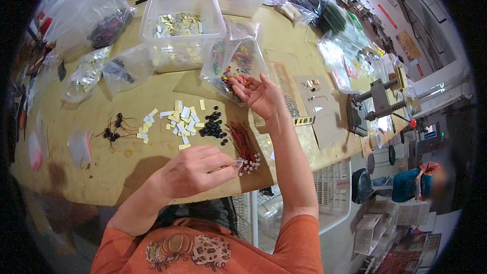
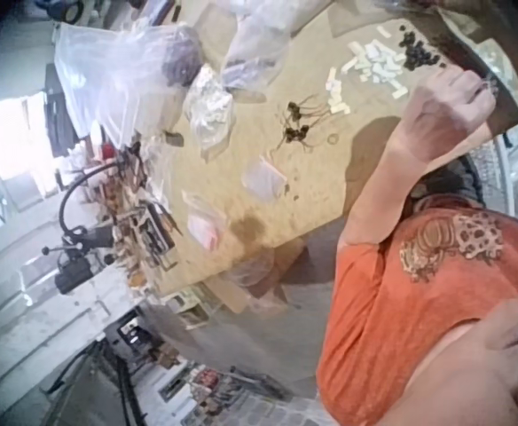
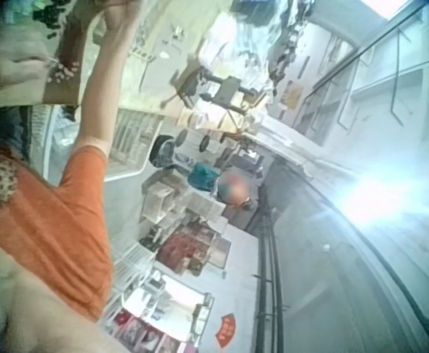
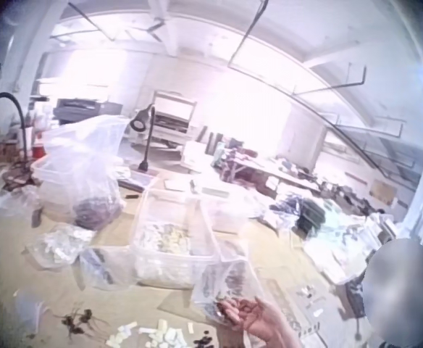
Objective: The person assembles small electronic components by hand, picking up wires, beads, and rectangular pieces from a cluttered workbench and inserting them into small plastic bags. The person repeatedly handles individual items and places them into bags without using tools.
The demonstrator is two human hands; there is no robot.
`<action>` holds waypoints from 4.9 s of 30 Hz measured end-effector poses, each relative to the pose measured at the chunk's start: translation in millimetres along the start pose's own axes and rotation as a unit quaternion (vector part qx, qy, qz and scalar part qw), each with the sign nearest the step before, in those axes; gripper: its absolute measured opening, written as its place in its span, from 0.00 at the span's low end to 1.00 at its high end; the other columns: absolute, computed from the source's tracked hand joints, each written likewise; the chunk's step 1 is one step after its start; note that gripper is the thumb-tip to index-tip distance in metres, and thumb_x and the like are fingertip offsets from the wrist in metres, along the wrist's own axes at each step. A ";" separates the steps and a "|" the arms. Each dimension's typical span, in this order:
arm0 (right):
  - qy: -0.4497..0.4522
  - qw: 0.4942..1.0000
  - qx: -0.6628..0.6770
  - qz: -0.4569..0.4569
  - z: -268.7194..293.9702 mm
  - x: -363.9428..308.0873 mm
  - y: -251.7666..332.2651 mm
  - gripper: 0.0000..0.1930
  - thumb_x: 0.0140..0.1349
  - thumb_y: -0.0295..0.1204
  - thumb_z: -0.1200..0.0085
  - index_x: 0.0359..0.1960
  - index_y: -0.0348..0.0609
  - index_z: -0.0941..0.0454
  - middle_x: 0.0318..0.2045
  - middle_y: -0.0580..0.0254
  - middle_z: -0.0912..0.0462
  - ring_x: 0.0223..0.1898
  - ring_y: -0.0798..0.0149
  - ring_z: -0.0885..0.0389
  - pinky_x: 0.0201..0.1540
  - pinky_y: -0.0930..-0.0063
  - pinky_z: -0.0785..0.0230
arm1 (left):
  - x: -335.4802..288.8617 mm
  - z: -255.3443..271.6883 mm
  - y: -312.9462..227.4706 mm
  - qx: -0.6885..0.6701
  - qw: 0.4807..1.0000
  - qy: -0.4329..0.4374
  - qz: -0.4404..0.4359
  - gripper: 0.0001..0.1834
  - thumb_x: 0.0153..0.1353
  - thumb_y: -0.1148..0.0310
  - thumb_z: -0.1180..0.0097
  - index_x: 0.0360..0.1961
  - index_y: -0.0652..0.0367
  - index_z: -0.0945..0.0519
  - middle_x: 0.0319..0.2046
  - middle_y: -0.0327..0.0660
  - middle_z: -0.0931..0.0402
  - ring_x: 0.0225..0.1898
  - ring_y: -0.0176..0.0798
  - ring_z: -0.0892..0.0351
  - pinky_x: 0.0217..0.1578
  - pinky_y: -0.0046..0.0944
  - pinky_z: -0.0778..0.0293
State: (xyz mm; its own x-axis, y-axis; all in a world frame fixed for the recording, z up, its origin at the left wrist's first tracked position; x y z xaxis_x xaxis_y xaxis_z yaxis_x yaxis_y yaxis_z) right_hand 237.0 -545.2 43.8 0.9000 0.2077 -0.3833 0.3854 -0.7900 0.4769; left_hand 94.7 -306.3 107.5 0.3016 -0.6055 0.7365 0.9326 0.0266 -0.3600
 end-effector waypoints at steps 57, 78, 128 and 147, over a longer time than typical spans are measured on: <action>-0.063 0.957 -0.264 -0.101 -64.7 -199.7 -49.9 0.30 0.77 0.46 0.59 0.58 0.22 0.29 0.57 0.37 0.23 0.60 0.46 0.22 0.65 0.57 0.29 | -12.8 -31.8 13.3 -0.039 0.998 -0.002 0.051 0.10 0.56 0.81 0.35 0.40 0.65 0.17 0.40 0.49 0.17 0.41 0.49 0.15 0.38 0.40 0.17; -0.150 0.413 -0.867 0.234 24.2 -68.2 72.7 0.12 0.56 0.28 0.38 0.36 0.28 0.17 0.35 0.41 0.15 0.39 0.48 0.14 0.41 0.61 0.22 | 1.4 -26.2 5.5 -0.018 0.998 -0.007 0.062 0.12 0.47 0.82 0.29 0.34 0.60 0.16 0.37 0.43 0.17 0.35 0.45 0.16 0.33 0.39 0.19; -0.034 0.959 -0.230 0.161 50.1 -78.3 97.1 0.22 0.64 0.17 0.44 0.60 0.23 0.31 0.54 0.40 0.19 0.55 0.53 0.17 0.53 0.71 0.19 | 5.6 -25.5 13.7 0.001 0.997 -0.002 0.077 0.10 0.51 0.79 0.30 0.35 0.62 0.16 0.37 0.43 0.16 0.36 0.46 0.16 0.35 0.41 0.20; -0.102 0.989 -0.108 0.026 70.8 -191.8 -36.5 0.17 0.68 0.18 0.49 0.57 0.25 0.28 0.52 0.39 0.19 0.54 0.54 0.16 0.54 0.70 0.18 | 9.1 -15.5 -7.9 -0.002 0.996 -0.043 0.075 0.09 0.51 0.83 0.33 0.33 0.63 0.19 0.37 0.45 0.19 0.36 0.47 0.17 0.36 0.42 0.21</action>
State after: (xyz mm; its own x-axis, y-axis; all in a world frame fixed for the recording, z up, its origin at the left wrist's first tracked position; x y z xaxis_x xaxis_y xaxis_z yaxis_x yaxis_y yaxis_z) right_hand 35.9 -597.1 43.9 0.8682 0.0315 -0.4951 0.3938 -0.6507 0.6492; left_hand 87.0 -324.3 108.2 0.4528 -0.5252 0.7205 0.8752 0.1077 -0.4715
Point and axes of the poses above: each hand's wrist, its own x-axis towards the middle knuckle, its own z-axis out of the back of the hand, y = z × x, the point moved 3 cm from there along x, towards the middle knuckle
